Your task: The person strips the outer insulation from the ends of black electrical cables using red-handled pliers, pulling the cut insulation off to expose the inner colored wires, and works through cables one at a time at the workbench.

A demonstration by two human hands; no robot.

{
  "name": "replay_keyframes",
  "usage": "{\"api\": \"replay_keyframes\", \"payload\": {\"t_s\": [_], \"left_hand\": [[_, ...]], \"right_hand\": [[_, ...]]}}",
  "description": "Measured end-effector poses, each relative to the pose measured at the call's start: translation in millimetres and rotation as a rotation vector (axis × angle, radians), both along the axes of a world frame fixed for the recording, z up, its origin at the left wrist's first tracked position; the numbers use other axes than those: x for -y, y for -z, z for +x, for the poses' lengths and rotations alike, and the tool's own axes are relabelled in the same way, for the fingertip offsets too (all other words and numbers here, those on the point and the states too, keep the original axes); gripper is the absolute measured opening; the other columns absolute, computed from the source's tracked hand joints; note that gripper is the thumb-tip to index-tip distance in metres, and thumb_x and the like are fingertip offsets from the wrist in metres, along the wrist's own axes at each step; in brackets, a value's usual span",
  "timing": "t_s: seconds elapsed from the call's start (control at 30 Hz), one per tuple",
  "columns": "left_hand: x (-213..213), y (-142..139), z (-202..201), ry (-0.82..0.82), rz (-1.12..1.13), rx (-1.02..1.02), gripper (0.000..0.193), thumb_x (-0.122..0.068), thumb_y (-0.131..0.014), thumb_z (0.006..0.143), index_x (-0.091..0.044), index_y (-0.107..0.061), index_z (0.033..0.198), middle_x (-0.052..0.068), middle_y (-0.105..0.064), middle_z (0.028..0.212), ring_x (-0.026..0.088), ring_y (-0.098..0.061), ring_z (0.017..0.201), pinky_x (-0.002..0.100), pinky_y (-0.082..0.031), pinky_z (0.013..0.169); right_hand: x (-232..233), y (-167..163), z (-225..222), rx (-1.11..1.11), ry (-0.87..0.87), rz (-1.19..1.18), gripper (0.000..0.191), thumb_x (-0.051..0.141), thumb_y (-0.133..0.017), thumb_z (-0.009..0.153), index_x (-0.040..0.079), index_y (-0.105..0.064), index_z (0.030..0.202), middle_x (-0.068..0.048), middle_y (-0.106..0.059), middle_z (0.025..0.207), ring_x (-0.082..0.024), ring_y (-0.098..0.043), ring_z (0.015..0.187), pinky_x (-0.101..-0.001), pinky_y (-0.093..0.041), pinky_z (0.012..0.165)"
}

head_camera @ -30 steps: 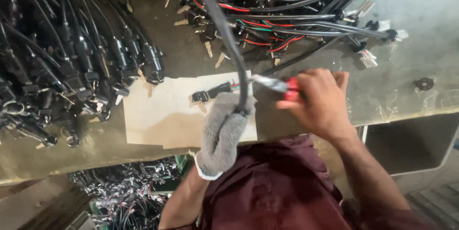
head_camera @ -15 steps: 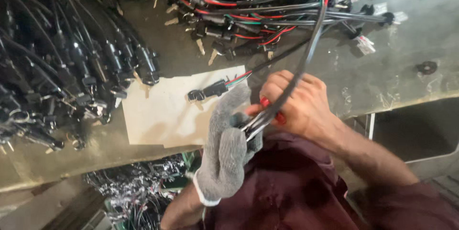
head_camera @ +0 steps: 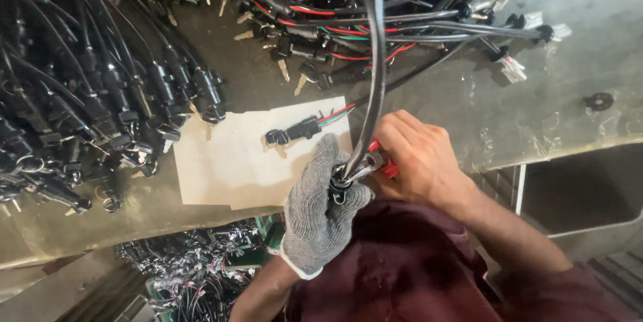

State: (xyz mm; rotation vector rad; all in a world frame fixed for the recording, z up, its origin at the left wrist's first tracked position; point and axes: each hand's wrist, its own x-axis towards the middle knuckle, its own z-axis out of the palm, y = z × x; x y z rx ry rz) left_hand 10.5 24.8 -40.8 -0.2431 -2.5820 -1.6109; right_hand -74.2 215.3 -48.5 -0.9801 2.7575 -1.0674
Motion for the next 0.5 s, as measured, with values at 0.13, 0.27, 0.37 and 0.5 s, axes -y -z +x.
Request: {"api": "replay_keyframes", "payload": {"t_s": [0.13,0.27,0.37,0.5], "left_hand": [[-7,9,11,-0.03,0.015,0.044,0.071,-0.01,-0.073,0.099,0.005,-0.034,0.157,0.013,-0.069,0.123,0.033,-0.07,0.104,0.043,-0.057,0.093],[-11,9,13,-0.091,-0.398,-0.133,0.072,-0.013,-0.074,0.098,0.004,-0.033,0.154,0.015,-0.068,0.124,0.035,-0.065,0.102,0.047,-0.053,0.088],[-14,9,12,-0.146,-0.616,-0.166,0.071,-0.018,-0.076,0.094,0.001,-0.038,0.151,0.019,-0.065,0.122,0.038,-0.064,0.098,0.049,-0.052,0.083],[-12,12,8,-0.17,-0.701,-0.196,0.067,-0.013,-0.076,0.092,-0.003,-0.044,0.15,0.018,-0.066,0.123,0.037,-0.065,0.098,0.049,-0.053,0.083]], "right_hand": [[-2,1,3,0.005,0.039,0.071,0.041,0.025,-0.087,0.068,0.008,-0.054,0.086,-0.008,-0.058,0.081,-0.029,-0.062,0.078,-0.0427,-0.048,0.06],[-6,-3,11,0.003,0.077,0.135,0.041,0.014,-0.076,0.054,0.009,-0.059,0.09,-0.006,-0.062,0.082,-0.028,-0.063,0.076,-0.0416,-0.049,0.057],[-7,-2,17,-0.01,0.131,0.191,0.033,0.012,-0.077,0.064,0.01,-0.057,0.089,-0.005,-0.06,0.081,-0.027,-0.063,0.075,-0.042,-0.048,0.057],[-2,4,21,0.026,0.222,0.195,0.031,0.013,-0.078,0.064,0.01,-0.056,0.086,-0.005,-0.06,0.078,-0.028,-0.063,0.073,-0.0436,-0.047,0.056]]}}
